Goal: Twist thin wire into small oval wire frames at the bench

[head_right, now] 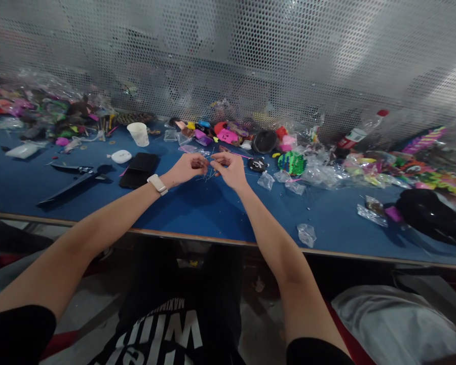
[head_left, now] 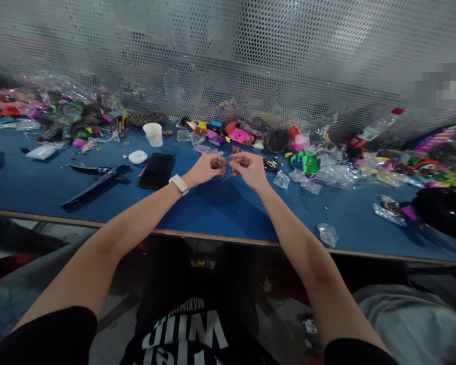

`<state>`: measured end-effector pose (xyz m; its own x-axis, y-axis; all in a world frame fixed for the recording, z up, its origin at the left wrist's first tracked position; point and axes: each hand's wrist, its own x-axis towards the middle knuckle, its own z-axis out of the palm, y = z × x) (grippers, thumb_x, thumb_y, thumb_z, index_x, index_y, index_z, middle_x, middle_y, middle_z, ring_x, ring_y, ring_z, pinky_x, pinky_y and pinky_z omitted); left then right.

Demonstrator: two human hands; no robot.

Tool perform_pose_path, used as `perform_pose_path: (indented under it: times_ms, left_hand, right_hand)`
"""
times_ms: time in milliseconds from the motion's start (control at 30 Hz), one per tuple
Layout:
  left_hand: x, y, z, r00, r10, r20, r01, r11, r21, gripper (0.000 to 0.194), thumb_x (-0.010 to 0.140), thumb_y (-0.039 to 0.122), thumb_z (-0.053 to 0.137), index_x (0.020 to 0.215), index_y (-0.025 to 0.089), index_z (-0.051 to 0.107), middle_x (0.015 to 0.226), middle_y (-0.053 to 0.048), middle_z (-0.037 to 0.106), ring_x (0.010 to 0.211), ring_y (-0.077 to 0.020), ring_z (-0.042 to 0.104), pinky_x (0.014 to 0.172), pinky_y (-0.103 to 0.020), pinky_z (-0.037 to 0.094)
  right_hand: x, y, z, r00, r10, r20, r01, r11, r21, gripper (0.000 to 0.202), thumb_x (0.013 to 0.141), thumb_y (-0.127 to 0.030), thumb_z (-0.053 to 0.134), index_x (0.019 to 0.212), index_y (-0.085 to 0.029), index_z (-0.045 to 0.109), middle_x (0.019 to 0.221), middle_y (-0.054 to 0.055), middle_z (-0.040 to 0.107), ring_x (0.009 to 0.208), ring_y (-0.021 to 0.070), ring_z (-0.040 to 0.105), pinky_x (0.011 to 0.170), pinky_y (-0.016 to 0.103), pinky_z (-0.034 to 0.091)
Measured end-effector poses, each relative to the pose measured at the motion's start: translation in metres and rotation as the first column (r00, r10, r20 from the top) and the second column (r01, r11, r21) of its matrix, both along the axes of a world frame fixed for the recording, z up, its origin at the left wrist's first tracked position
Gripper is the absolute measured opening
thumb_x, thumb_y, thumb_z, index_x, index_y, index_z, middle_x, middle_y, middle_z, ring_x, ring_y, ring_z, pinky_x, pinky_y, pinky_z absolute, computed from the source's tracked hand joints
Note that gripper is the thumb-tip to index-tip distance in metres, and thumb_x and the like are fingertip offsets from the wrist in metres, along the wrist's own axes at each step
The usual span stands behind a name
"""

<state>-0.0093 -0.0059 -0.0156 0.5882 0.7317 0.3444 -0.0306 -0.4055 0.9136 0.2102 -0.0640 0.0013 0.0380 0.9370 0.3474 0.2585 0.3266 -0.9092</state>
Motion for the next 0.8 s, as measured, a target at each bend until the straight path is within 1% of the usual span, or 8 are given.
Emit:
perform_pose_path:
  times_ms: [167, 333, 533, 700, 800]
  left_hand:
    - [0.005, -0.002, -0.003, 0.999, 0.049, 0.023, -0.048, 0.998, -0.029, 0.015, 0.084, 0.013, 0.083, 0.097, 0.017, 0.078, 0.092, -0.006, 0.083, 0.086, -0.0189, 0.078, 0.091, -0.039, 0.066]
    - [0.005, -0.004, 0.001, 0.998, 0.043, 0.042, -0.041, 0.998, -0.052, 0.018, 0.080, 0.008, 0.078, 0.094, 0.018, 0.077, 0.089, -0.004, 0.080, 0.084, -0.0164, 0.075, 0.093, -0.038, 0.065]
    - [0.004, -0.005, 0.002, 0.999, 0.048, 0.014, -0.047, 0.996, -0.079, 0.018, 0.077, 0.008, 0.078, 0.092, 0.019, 0.077, 0.087, -0.004, 0.080, 0.082, -0.0174, 0.075, 0.090, -0.038, 0.064]
    - [0.007, -0.007, 0.003, 0.999, 0.049, 0.008, -0.048, 0.992, -0.117, 0.015, 0.076, 0.007, 0.076, 0.086, 0.019, 0.073, 0.080, -0.003, 0.076, 0.078, -0.0169, 0.072, 0.080, -0.035, 0.061]
    - [0.009, -0.006, 0.003, 0.999, 0.051, 0.008, -0.050, 0.991, -0.123, 0.016, 0.077, 0.007, 0.076, 0.087, 0.018, 0.074, 0.080, -0.003, 0.076, 0.079, -0.0167, 0.072, 0.080, -0.035, 0.060]
  right_hand:
    - [-0.003, -0.002, 0.000, 0.999, 0.009, -0.043, -0.009, 1.000, -0.010, 0.048, 0.078, -0.062, 0.100, 0.104, -0.026, 0.082, 0.090, 0.003, 0.076, 0.075, 0.0227, 0.078, 0.067, 0.043, 0.074]
    - [-0.006, -0.002, -0.003, 0.998, 0.000, -0.066, -0.001, 1.000, -0.022, 0.049, 0.078, -0.062, 0.099, 0.106, -0.026, 0.079, 0.091, 0.003, 0.073, 0.077, 0.0229, 0.079, 0.070, 0.044, 0.075]
    - [-0.006, 0.000, -0.009, 0.998, -0.013, -0.056, 0.012, 1.000, -0.020, 0.050, 0.079, -0.064, 0.099, 0.106, -0.026, 0.079, 0.091, 0.003, 0.074, 0.076, 0.0233, 0.079, 0.069, 0.044, 0.075]
    - [-0.006, 0.001, -0.012, 0.999, -0.024, -0.048, 0.023, 0.999, -0.030, 0.052, 0.077, -0.064, 0.099, 0.106, -0.026, 0.081, 0.093, 0.004, 0.075, 0.078, 0.0238, 0.080, 0.070, 0.045, 0.076]
    - [-0.006, 0.002, -0.012, 0.999, -0.031, -0.043, 0.030, 0.999, -0.028, 0.054, 0.077, -0.066, 0.100, 0.107, -0.025, 0.081, 0.093, 0.004, 0.075, 0.079, 0.0241, 0.081, 0.071, 0.045, 0.076]
